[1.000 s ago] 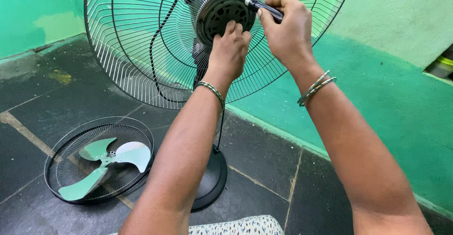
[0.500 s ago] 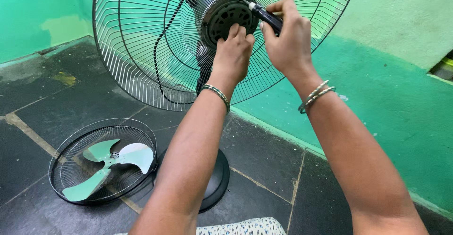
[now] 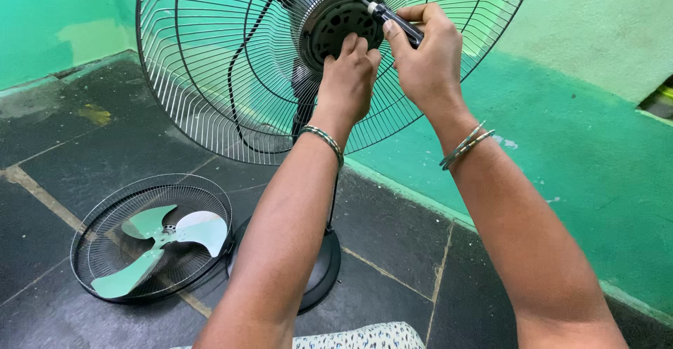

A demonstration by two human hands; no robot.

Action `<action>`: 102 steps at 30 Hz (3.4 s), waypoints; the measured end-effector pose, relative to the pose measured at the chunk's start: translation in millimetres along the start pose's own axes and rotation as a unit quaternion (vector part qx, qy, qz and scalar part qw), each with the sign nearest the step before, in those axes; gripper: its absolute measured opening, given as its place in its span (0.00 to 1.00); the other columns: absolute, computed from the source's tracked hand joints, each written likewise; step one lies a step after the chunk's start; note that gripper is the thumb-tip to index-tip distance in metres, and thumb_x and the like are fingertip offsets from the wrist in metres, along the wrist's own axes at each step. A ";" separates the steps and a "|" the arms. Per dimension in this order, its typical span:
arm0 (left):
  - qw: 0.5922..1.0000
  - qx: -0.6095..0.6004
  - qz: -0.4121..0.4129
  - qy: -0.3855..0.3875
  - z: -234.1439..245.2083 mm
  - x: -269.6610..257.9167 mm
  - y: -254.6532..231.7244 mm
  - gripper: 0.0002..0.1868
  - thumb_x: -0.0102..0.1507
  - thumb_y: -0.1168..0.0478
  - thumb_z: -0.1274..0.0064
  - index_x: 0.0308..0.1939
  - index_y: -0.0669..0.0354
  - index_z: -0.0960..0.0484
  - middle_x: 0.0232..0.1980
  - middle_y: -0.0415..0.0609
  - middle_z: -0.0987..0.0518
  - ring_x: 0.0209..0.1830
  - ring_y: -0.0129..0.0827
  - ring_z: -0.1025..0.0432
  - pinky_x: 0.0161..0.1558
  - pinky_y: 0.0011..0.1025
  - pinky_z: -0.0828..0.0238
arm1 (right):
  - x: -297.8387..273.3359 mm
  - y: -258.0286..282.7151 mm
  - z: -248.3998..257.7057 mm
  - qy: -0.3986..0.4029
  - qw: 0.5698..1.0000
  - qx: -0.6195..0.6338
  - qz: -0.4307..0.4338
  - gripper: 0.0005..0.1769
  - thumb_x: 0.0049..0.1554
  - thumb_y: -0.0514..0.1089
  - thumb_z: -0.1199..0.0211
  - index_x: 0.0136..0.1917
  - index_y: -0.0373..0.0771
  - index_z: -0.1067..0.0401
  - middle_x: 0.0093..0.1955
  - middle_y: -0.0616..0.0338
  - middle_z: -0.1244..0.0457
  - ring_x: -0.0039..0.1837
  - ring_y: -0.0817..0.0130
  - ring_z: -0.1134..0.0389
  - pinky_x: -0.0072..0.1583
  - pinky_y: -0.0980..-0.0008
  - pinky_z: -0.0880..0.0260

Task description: The person uses a screwdriver to tighten screws on the rear motor housing of a standing electric fan. The fan blades and front grill are removed and placed on the floor nearby. The person repeatedly adjusts and secures the screws on the motor casing throughout the clip.

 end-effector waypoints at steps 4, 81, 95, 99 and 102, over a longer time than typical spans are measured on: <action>1.000 -0.011 0.004 0.006 -0.4 0.0 0.5 0.15 0.57 0.71 0.47 0.47 0.60 0.26 0.57 0.54 0.30 0.71 0.46 0.42 0.53 0.51 0.27 | -2.2 1.1 0.6 -0.006 1.000 0.006 -0.010 0.13 0.64 0.42 0.33 0.55 0.30 0.29 0.38 0.62 0.31 0.35 0.81 0.32 0.36 0.78 0.30; 0.999 -0.035 0.003 -0.013 1.0 -1.6 1.1 0.21 0.55 0.70 0.46 0.52 0.60 0.27 0.59 0.55 0.31 0.71 0.49 0.42 0.52 0.55 0.28 | 9.7 27.2 -12.1 0.018 0.963 -0.253 0.091 0.12 0.57 0.38 0.33 0.54 0.34 0.27 0.43 0.46 0.31 0.47 0.46 0.28 0.50 0.52 0.30; 1.000 -0.017 0.006 0.014 2.4 -3.4 -0.5 0.17 0.56 0.68 0.44 0.48 0.58 0.28 0.59 0.54 0.31 0.72 0.47 0.42 0.53 0.53 0.27 | -9.7 44.4 -4.1 -0.029 0.924 -0.272 0.268 0.13 0.58 0.32 0.36 0.57 0.38 0.24 0.52 0.49 0.32 0.54 0.49 0.32 0.57 0.56 0.32; 1.000 -0.022 0.012 0.015 3.7 -1.6 0.2 0.16 0.56 0.70 0.47 0.47 0.58 0.28 0.59 0.54 0.31 0.73 0.47 0.43 0.54 0.54 0.28 | -6.9 48.4 -1.9 -0.041 0.930 -0.260 0.256 0.13 0.57 0.30 0.36 0.56 0.35 0.24 0.54 0.49 0.32 0.56 0.50 0.33 0.59 0.55 0.33; 0.999 -0.026 0.013 0.014 4.6 -1.8 -0.7 0.16 0.56 0.70 0.47 0.48 0.59 0.28 0.59 0.55 0.31 0.74 0.47 0.44 0.55 0.55 0.29 | -0.4 40.8 8.2 -0.031 0.967 -0.196 0.158 0.12 0.57 0.33 0.34 0.56 0.32 0.25 0.52 0.49 0.30 0.54 0.53 0.29 0.57 0.57 0.30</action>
Point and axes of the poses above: each hand's wrist, its own x-axis towards the middle knuckle, its own z-axis out of the back of the hand, y = z × x, the point moved 8 cm from there along x, towards the middle knuckle
